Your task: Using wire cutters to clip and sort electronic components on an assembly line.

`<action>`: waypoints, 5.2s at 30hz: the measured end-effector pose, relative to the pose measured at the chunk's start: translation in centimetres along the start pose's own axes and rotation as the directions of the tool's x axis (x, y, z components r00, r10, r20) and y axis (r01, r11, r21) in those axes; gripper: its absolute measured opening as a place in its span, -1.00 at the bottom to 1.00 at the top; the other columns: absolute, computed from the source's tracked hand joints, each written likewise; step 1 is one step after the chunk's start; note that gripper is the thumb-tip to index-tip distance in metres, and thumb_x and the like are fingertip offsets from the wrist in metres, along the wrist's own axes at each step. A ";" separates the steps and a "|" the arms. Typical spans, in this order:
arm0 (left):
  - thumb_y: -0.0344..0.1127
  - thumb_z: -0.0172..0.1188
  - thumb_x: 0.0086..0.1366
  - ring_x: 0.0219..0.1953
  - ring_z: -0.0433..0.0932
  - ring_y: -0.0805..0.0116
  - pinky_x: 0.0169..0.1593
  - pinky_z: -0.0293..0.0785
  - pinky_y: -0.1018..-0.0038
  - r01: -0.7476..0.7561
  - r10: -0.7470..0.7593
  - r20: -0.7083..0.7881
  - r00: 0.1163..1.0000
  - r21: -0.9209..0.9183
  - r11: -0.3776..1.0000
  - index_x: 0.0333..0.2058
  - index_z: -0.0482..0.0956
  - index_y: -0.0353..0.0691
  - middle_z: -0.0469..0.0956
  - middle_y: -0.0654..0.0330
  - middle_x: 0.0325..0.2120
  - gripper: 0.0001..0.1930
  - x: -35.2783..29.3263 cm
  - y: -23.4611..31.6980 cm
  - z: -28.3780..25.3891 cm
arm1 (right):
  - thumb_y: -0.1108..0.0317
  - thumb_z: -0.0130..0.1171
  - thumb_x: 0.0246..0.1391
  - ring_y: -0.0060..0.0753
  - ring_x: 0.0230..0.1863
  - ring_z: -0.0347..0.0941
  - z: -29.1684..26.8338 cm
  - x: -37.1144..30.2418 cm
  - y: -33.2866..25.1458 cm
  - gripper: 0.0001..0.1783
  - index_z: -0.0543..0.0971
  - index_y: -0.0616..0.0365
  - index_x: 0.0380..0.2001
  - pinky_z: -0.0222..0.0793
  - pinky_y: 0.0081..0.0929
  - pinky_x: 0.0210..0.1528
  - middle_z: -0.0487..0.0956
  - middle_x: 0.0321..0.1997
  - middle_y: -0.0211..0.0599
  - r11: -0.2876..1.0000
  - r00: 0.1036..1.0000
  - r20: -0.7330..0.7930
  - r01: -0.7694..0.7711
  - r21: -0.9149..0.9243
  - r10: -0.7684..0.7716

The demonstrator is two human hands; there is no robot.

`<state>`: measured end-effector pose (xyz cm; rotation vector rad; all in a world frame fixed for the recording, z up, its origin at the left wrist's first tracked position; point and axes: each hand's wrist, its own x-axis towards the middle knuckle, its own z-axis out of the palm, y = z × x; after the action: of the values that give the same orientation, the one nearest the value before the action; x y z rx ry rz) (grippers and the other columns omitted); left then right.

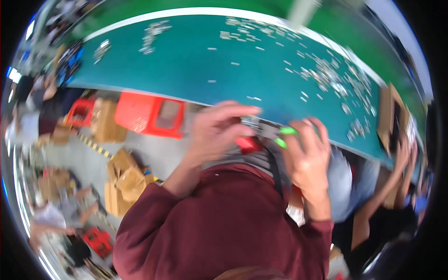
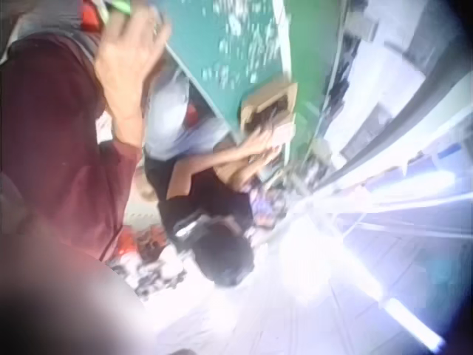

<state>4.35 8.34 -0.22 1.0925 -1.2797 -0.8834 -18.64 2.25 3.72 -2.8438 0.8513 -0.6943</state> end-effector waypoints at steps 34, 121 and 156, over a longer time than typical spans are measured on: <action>-0.49 0.32 0.28 -0.20 0.64 0.32 -0.15 0.57 0.48 -0.192 0.166 -0.217 0.962 -0.106 0.976 -0.05 0.63 -0.43 0.64 0.01 -0.18 -0.73 -2.3 0.2 -3.2 | 0.44 0.40 -0.14 -0.22 -0.44 0.53 3.8 3.8 -3.3 -0.81 0.68 0.17 -0.37 0.44 -0.32 -0.35 0.60 -0.23 -0.24 0.938 0.997 -0.070 0.035 0.345 -0.011; -0.50 0.47 0.12 -0.21 0.72 0.14 -0.18 0.74 0.38 -0.112 -0.021 -0.212 0.977 -0.597 0.794 -0.04 0.48 -0.38 0.64 -0.18 -0.13 -0.54 -2.0 -1.6 -4.1 | 0.55 0.35 -0.23 -0.06 -0.17 0.59 2.3 4.9 -2.9 -0.73 0.68 0.25 -0.33 0.45 -0.17 0.00 0.60 -0.07 -0.14 0.933 1.000 -0.007 0.004 0.360 -0.001; -0.49 0.41 0.19 -0.24 0.66 0.28 -0.23 0.68 0.44 -0.098 0.046 -0.189 0.981 -0.278 0.956 -0.10 0.61 -0.46 0.59 -0.05 -0.14 -0.69 -2.7 0.6 -3.1 | 0.45 0.47 -0.20 -0.21 -0.40 0.55 2.6 3.4 -3.5 -0.77 0.64 0.24 -0.41 0.42 -0.30 -0.32 0.55 -0.23 -0.21 0.938 1.000 -0.007 0.016 0.345 -0.014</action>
<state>7.06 11.49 -0.29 0.8689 -0.9994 -0.8628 -13.23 3.27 3.46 -2.5368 0.6347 -0.7667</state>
